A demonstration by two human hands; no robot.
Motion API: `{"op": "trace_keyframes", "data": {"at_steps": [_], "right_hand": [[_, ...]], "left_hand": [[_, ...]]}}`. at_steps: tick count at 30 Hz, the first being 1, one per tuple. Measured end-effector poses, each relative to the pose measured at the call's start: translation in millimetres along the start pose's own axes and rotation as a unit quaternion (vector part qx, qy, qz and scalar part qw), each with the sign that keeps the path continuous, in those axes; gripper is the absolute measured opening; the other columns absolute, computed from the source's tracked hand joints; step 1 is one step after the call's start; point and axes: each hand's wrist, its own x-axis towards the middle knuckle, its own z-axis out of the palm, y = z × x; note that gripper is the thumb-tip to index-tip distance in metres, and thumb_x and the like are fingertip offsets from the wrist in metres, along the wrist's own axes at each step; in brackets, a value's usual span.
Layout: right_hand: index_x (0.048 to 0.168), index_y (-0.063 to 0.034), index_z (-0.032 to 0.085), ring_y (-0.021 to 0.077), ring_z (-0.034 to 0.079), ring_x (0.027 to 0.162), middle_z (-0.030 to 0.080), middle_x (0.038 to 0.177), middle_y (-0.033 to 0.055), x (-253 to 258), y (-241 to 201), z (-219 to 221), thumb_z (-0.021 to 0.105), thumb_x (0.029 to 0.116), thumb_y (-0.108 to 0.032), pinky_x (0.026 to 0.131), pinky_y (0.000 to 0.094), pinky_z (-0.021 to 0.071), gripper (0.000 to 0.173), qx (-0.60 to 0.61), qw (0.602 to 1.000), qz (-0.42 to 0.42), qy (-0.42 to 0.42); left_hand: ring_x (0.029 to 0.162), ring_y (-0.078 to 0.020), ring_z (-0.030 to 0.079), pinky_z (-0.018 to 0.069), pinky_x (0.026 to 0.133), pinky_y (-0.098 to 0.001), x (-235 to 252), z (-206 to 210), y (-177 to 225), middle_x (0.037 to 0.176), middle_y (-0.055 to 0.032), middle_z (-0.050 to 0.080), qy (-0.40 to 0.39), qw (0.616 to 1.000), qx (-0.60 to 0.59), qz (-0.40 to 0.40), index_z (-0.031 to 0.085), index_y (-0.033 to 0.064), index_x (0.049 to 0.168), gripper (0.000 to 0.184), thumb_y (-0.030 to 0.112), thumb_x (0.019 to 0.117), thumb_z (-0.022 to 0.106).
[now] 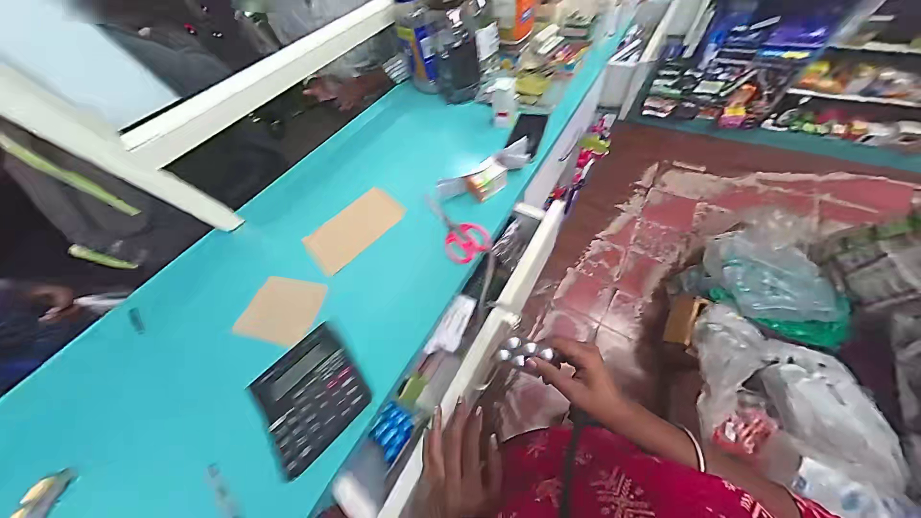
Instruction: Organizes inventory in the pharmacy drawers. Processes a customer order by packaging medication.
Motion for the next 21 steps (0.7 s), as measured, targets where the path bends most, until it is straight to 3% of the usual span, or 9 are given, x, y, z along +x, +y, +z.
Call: {"op": "trace_keyframes", "data": {"at_steps": [2, 5, 6, 8, 9, 14, 16, 18, 21], "right_hand": [[0.095, 0.004, 0.074, -0.0013, 0.064, 0.068, 0.072, 0.08, 0.006, 12, 20, -63, 0.07, 0.0926, -0.018, 0.066, 0.0155, 0.0542, 0.022, -0.032, 0.999, 0.014, 0.027], [0.089, 0.0009, 0.075, -0.0028, 0.061, 0.07, 0.069, 0.082, 0.0036, 44, 40, -148, 0.073, 0.0886, -0.019, 0.065, 0.0126, 0.051, 0.02, -0.064, 0.993, 0.035, 0.095], [0.09, -0.0009, 0.075, -0.0027, 0.062, 0.076, 0.07, 0.086, 0.0022, 54, 46, -174, 0.074, 0.0879, -0.019, 0.07, 0.0132, 0.0521, 0.018, -0.068, 0.99, 0.041, 0.115], [0.092, -0.0019, 0.074, -0.0019, 0.066, 0.087, 0.072, 0.093, 0.0004, 81, 61, -226, 0.072, 0.0867, -0.015, 0.081, 0.0159, 0.0548, 0.015, -0.055, 0.984, 0.05, 0.159], [0.095, -0.0003, 0.073, -0.0014, 0.067, 0.086, 0.073, 0.094, 0.0002, 96, 72, -252, 0.071, 0.0862, -0.012, 0.081, 0.0171, 0.0561, 0.015, -0.043, 0.981, 0.058, 0.183], [0.108, 0.001, 0.064, 0.0001, 0.063, 0.054, 0.07, 0.072, -0.0059, 181, 141, -392, 0.066, 0.093, -0.007, 0.051, 0.018, 0.0547, 0.017, -0.004, 0.955, 0.137, 0.262], [0.111, 0.0026, 0.063, 0.0038, 0.06, 0.05, 0.068, 0.069, -0.0025, 229, 179, -460, 0.063, 0.0958, -0.01, 0.047, 0.0213, 0.0529, 0.02, -0.004, 0.941, 0.179, 0.286], [0.115, 0.0045, 0.061, 0.0073, 0.06, 0.053, 0.068, 0.075, 0.0025, 295, 208, -533, 0.06, 0.0999, -0.012, 0.05, 0.0251, 0.0533, 0.023, -0.01, 0.936, 0.221, 0.274], [0.115, 0.0021, 0.063, 0.0047, 0.058, 0.052, 0.067, 0.074, 0.0005, 389, 224, -636, 0.06, 0.1018, -0.016, 0.05, 0.0226, 0.0516, 0.023, -0.052, 0.951, 0.242, 0.188]], "left_hand": [[0.136, -0.0335, 0.05, 0.0279, 0.112, -0.0546, 22, 66, 51, 0.131, -0.0131, 0.067, -0.017, 1.0, 0.003, -0.009, 0.069, 0.0175, 0.115, 0.035, 0.042, 0.1037, 0.046], [0.136, -0.05, 0.048, 0.0304, 0.107, -0.0709, 93, 119, 100, 0.14, -0.0257, 0.059, -0.118, 0.99, -0.076, -0.013, 0.068, 0.009, 0.126, 0.044, 0.041, 0.1004, 0.051], [0.136, -0.0519, 0.047, 0.0312, 0.107, -0.0724, 118, 137, 112, 0.142, -0.0265, 0.057, -0.138, 0.986, -0.095, -0.004, 0.068, 0.0076, 0.127, 0.045, 0.039, 0.0995, 0.052], [0.136, -0.0499, 0.048, 0.0328, 0.107, -0.0703, 167, 184, 135, 0.143, -0.0245, 0.058, -0.137, 0.984, -0.113, 0.032, 0.069, 0.0082, 0.126, 0.044, 0.038, 0.099, 0.052], [0.136, -0.0466, 0.05, 0.0337, 0.108, -0.068, 191, 214, 149, 0.142, -0.0218, 0.059, -0.124, 0.984, -0.12, 0.049, 0.069, 0.0105, 0.125, 0.043, 0.04, 0.0995, 0.05], [0.132, -0.0435, 0.056, 0.0386, 0.106, -0.0673, 327, 383, 244, 0.141, -0.0209, 0.061, -0.119, 0.966, -0.208, 0.095, 0.07, 0.0079, 0.126, 0.04, 0.033, 0.0979, 0.057], [0.131, -0.0432, 0.056, 0.0404, 0.105, -0.0671, 397, 454, 289, 0.141, -0.0208, 0.06, -0.137, 0.953, -0.251, 0.104, 0.07, 0.0047, 0.127, 0.041, 0.029, 0.0954, 0.062], [0.133, -0.0421, 0.056, 0.0424, 0.107, -0.0651, 476, 522, 334, 0.143, -0.0204, 0.059, -0.151, 0.938, -0.285, 0.125, 0.067, 0.0036, 0.131, 0.046, 0.032, 0.0951, 0.065], [0.137, -0.0416, 0.051, 0.0446, 0.107, -0.0604, 593, 596, 409, 0.152, -0.0222, 0.049, -0.256, 0.892, -0.327, 0.181, 0.053, 0.0053, 0.147, 0.069, 0.04, 0.0902, 0.073]]}}
